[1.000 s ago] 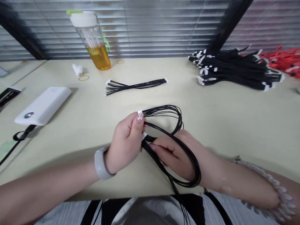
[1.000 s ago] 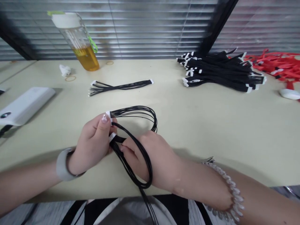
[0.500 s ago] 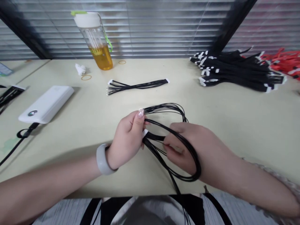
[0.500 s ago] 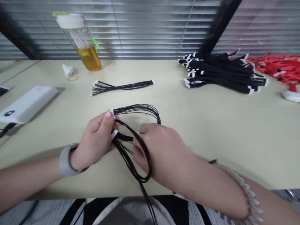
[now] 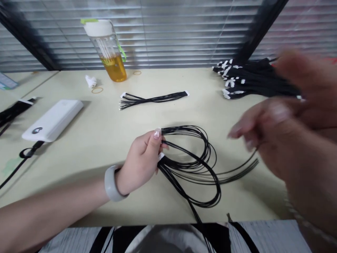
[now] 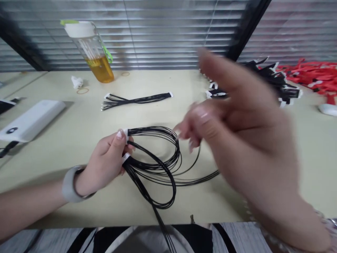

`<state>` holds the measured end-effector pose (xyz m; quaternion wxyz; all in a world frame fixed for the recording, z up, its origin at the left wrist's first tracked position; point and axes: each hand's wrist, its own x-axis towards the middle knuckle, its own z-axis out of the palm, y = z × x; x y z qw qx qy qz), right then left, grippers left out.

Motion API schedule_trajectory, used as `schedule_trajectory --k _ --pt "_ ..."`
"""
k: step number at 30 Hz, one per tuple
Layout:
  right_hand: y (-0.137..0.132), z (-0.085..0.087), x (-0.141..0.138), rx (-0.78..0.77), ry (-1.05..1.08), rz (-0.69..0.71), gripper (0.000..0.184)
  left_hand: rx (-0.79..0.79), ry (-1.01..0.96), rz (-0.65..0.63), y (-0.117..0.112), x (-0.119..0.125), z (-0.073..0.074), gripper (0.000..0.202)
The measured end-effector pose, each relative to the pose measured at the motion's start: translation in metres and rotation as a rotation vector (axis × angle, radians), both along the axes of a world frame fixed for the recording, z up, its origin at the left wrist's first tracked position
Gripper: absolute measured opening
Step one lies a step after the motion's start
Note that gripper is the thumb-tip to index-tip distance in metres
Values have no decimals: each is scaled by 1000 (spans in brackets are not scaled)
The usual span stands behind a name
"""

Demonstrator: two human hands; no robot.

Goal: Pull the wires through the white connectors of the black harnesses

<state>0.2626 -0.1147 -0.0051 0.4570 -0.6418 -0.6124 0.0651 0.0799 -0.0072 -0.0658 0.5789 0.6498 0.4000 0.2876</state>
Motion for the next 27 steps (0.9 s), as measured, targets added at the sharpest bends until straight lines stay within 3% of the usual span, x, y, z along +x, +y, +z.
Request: schedule_trajectory --k 2,6,10,27 --pt "6 -6 -10 -59 73 96 42 3 -3 -32 0 -2 -2 53" --pt "14 -21 -21 -143 -164 167 10 4 -28 -72 -1 -5 -5 52" --pt "17 -28 -22 -101 -273 185 11 5 -65 -116 -1 -6 -4 50" --pt "14 -29 -21 -67 -428 176 15 15 -35 -153 -2 -5 -1 49"
